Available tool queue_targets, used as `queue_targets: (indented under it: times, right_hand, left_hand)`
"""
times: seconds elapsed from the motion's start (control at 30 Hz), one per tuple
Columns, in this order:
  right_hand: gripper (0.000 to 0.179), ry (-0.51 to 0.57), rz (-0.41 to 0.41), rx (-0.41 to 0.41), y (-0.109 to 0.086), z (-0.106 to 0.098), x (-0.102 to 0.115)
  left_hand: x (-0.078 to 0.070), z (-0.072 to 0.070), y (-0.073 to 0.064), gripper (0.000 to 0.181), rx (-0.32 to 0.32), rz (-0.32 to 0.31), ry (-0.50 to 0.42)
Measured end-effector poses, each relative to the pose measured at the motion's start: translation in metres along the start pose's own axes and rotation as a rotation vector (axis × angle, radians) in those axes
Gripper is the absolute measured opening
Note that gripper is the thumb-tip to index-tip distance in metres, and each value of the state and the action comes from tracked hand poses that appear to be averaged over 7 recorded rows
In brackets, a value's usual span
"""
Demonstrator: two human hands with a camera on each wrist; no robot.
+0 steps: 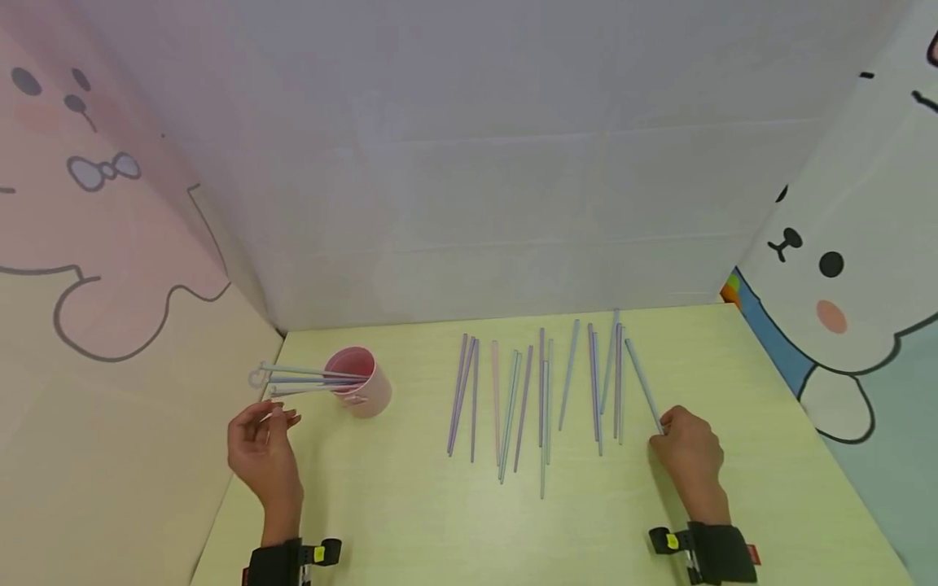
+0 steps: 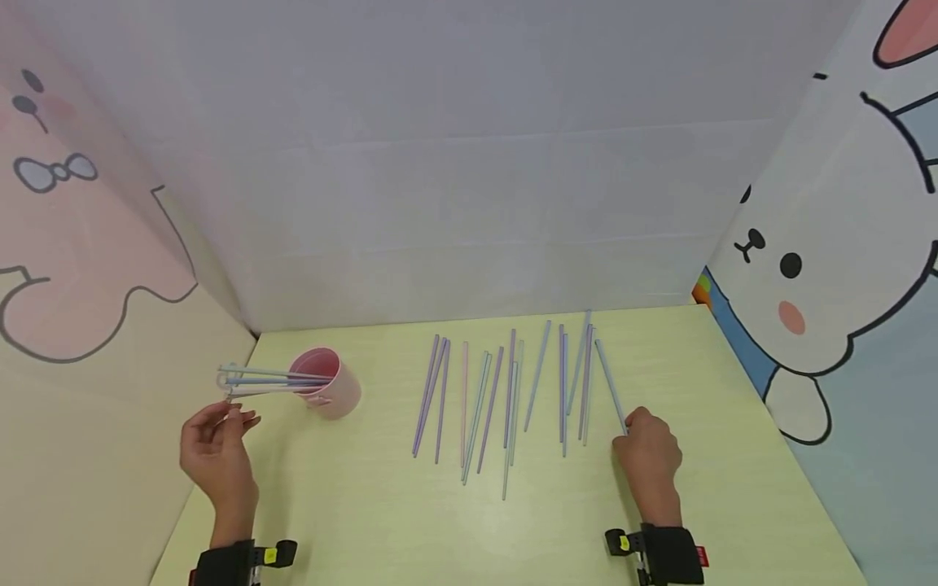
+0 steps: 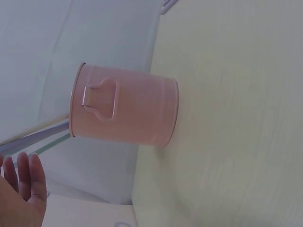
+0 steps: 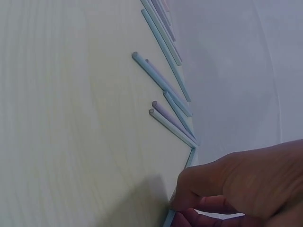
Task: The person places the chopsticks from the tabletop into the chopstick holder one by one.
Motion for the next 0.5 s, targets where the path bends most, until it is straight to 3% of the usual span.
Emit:
queue_targets:
  times: [0.13, 0.5]
  right_hand:
    - [0.026, -0.002, -0.006, -0.011, 0.000, -0.001, 0.000]
    - [0.026, 0.014, -0.003, -0.001, -0.003, -0.001, -0.006]
  left_hand:
    - [0.009, -0.003, -0.010, 0.024, -0.007, -0.053, 0.037]
    - [0.046, 0.018, -0.044, 0.019, 0.140, -0.233, 0.151]
Point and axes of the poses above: each hand's wrist, its own y-axis towards the middle knuckle, its own z-axis out of the palm, x = y × z, the point moved 9 cm from there along y, towards the middle knuckle, and after that the axes turned 14 degrees about -y, right-handed, at the moved point
